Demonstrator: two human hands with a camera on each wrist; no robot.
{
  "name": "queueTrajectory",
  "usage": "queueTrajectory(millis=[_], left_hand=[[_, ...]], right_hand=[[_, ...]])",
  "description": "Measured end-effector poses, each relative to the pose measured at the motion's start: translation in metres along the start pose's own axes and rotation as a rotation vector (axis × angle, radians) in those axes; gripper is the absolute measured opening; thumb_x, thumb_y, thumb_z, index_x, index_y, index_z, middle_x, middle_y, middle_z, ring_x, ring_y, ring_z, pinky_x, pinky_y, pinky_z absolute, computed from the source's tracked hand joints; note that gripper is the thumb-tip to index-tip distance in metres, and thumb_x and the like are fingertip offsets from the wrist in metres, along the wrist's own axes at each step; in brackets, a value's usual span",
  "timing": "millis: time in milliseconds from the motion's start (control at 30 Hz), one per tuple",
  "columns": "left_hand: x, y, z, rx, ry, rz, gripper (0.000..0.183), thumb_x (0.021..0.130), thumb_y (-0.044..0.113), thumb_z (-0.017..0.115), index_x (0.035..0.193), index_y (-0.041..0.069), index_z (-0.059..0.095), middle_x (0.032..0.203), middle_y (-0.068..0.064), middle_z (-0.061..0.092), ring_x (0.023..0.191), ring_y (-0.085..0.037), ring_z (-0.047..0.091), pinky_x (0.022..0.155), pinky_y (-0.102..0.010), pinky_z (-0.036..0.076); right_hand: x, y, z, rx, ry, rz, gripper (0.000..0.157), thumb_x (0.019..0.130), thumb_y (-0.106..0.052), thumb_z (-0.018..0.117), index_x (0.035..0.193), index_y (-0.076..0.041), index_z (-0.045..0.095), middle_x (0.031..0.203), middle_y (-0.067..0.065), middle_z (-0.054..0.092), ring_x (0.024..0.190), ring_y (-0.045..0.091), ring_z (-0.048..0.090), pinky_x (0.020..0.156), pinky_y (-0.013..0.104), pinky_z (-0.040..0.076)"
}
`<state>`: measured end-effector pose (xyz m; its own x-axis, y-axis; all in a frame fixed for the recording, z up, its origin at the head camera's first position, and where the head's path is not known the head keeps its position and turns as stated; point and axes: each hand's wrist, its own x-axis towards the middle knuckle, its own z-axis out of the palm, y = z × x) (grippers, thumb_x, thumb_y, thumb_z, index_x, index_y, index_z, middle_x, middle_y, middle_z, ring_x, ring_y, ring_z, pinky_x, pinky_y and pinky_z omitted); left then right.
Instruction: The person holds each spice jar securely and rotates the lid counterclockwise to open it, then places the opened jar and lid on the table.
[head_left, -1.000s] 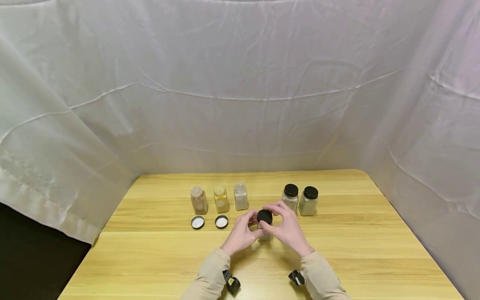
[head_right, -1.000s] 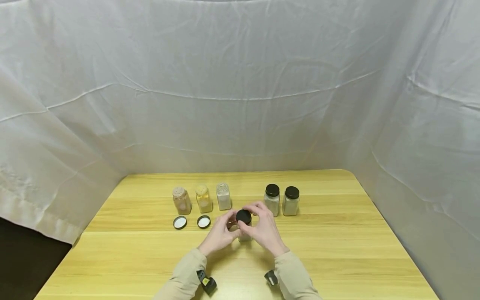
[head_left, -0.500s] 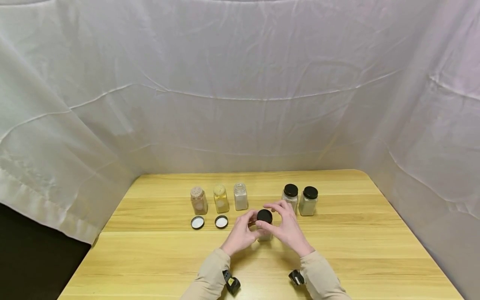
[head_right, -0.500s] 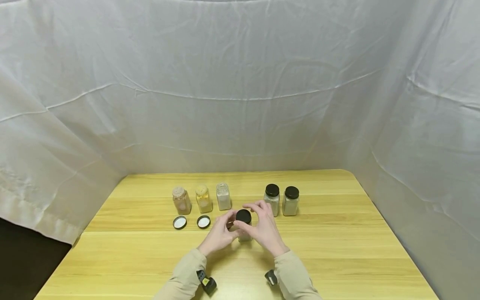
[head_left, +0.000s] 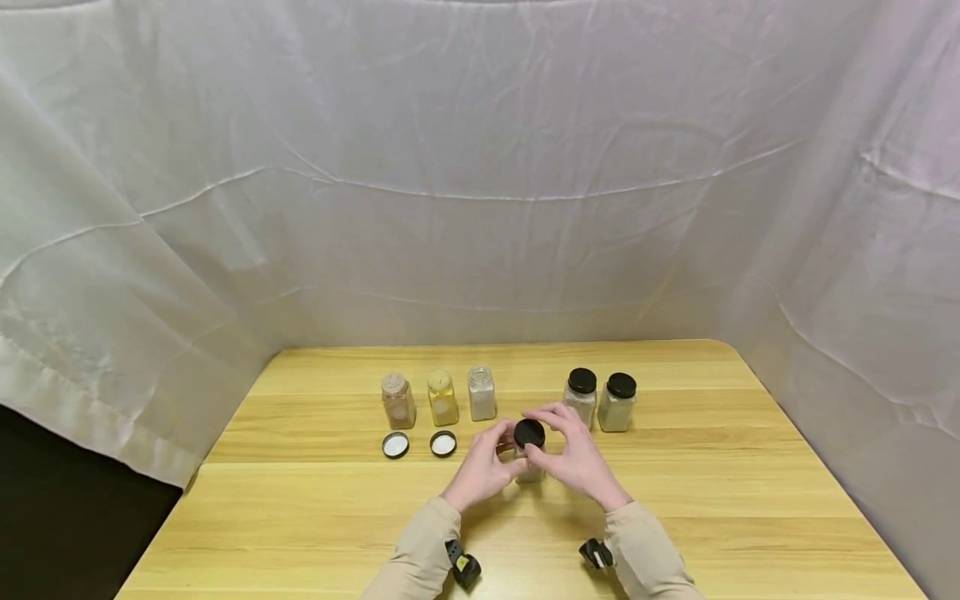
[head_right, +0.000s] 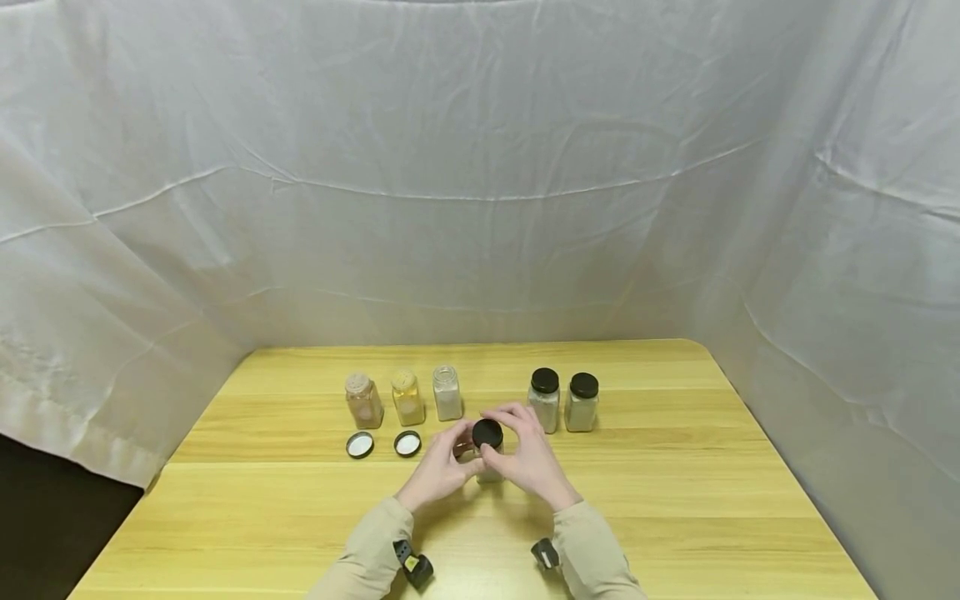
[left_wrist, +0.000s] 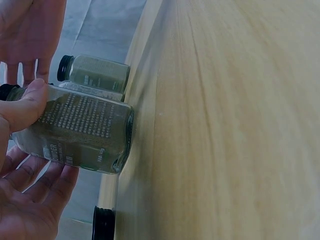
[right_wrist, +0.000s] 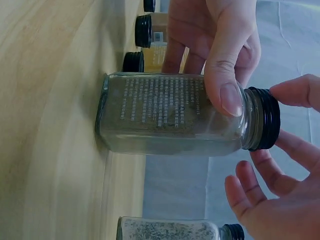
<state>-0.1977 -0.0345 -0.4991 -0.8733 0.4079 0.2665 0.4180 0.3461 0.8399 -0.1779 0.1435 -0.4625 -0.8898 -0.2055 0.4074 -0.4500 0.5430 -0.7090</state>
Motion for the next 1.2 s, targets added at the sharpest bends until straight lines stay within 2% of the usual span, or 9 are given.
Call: queueTrajectory(millis=[133, 267, 433, 533, 600, 700, 800, 1000, 1200], left_hand=[[0.0007, -0.0007, 0.0005, -0.048, -0.009, 0.003, 0.036, 0.087, 0.009, 0.077, 0.120, 0.006, 0.063, 0.115, -0.012, 0.073, 0.109, -0.025, 0.070, 0.103, -0.031, 0.056], [0.0008, -0.0008, 0.0008, -0.047, -0.006, -0.001, 0.036, 0.086, 0.010, 0.078, 0.118, 0.007, 0.063, 0.113, -0.011, 0.073, 0.108, -0.024, 0.070, 0.103, -0.030, 0.056], [0.0008, -0.0011, 0.0009, -0.057, -0.007, 0.006, 0.040, 0.086, 0.016, 0.081, 0.119, 0.005, 0.062, 0.113, -0.013, 0.073, 0.109, -0.026, 0.070, 0.103, -0.031, 0.056], [0.0005, -0.0011, 0.0007, -0.062, -0.009, 0.006, 0.040, 0.086, 0.017, 0.080, 0.120, 0.004, 0.062, 0.115, -0.013, 0.072, 0.110, -0.027, 0.070, 0.103, -0.032, 0.056], [0.0003, -0.0009, 0.0004, -0.059, -0.010, 0.004, 0.040, 0.087, 0.017, 0.080, 0.121, 0.005, 0.062, 0.116, -0.013, 0.072, 0.110, -0.027, 0.070, 0.103, -0.032, 0.057], [0.0002, -0.0006, 0.0001, -0.051, -0.011, 0.007, 0.040, 0.087, 0.015, 0.079, 0.122, 0.005, 0.062, 0.117, -0.013, 0.073, 0.111, -0.026, 0.070, 0.102, -0.031, 0.057], [0.0004, -0.0005, 0.0000, -0.056, -0.013, 0.005, 0.039, 0.086, 0.009, 0.078, 0.122, 0.005, 0.062, 0.118, -0.013, 0.072, 0.111, -0.027, 0.070, 0.102, -0.029, 0.057], [0.0007, -0.0006, 0.0001, -0.075, -0.016, -0.009, 0.039, 0.085, 0.002, 0.074, 0.122, 0.006, 0.063, 0.120, -0.011, 0.070, 0.112, -0.026, 0.068, 0.104, -0.027, 0.055], [0.0004, -0.0012, 0.0003, -0.064, -0.010, 0.003, 0.038, 0.086, 0.009, 0.078, 0.120, 0.005, 0.063, 0.116, -0.013, 0.072, 0.110, -0.026, 0.070, 0.103, -0.030, 0.056]], right_hand=[[-0.0001, 0.0014, 0.0020, -0.008, 0.019, 0.006, 0.049, 0.079, -0.019, 0.084, 0.124, -0.007, 0.069, 0.119, 0.008, 0.063, 0.112, 0.027, 0.057, 0.095, 0.042, 0.046], [0.0006, 0.0018, 0.0047, -0.041, 0.067, 0.017, 0.050, 0.076, -0.025, 0.089, 0.119, -0.006, 0.071, 0.109, 0.006, 0.063, 0.107, 0.023, 0.057, 0.091, 0.038, 0.048], [0.0007, 0.0012, 0.0051, -0.035, 0.082, 0.014, 0.043, 0.076, -0.021, 0.088, 0.114, -0.006, 0.073, 0.103, 0.003, 0.065, 0.099, 0.021, 0.061, 0.087, 0.034, 0.051], [0.0003, 0.0009, 0.0042, -0.014, 0.066, 0.005, 0.039, 0.079, -0.015, 0.086, 0.115, -0.006, 0.073, 0.106, 0.004, 0.066, 0.099, 0.021, 0.063, 0.087, 0.038, 0.054], [0.0000, 0.0009, 0.0036, -0.003, 0.046, -0.010, 0.040, 0.080, -0.011, 0.084, 0.117, -0.005, 0.072, 0.110, 0.005, 0.067, 0.100, 0.022, 0.064, 0.089, 0.043, 0.056], [-0.0004, 0.0012, 0.0030, 0.001, 0.013, -0.029, 0.043, 0.080, -0.008, 0.080, 0.122, -0.006, 0.070, 0.115, 0.006, 0.066, 0.104, 0.023, 0.064, 0.091, 0.043, 0.055], [-0.0008, 0.0015, 0.0030, 0.001, -0.003, -0.036, 0.047, 0.080, -0.012, 0.080, 0.125, -0.007, 0.069, 0.119, 0.007, 0.065, 0.107, 0.024, 0.063, 0.093, 0.040, 0.054], [-0.0008, 0.0012, 0.0052, -0.012, 0.040, -0.016, 0.050, 0.078, -0.021, 0.086, 0.123, -0.007, 0.069, 0.114, 0.006, 0.062, 0.106, 0.022, 0.059, 0.092, 0.037, 0.050], [-0.0006, -0.0003, 0.0077, -0.041, 0.076, 0.002, 0.049, 0.076, -0.020, 0.088, 0.120, -0.005, 0.071, 0.109, 0.005, 0.063, 0.106, 0.021, 0.059, 0.090, 0.035, 0.048]])
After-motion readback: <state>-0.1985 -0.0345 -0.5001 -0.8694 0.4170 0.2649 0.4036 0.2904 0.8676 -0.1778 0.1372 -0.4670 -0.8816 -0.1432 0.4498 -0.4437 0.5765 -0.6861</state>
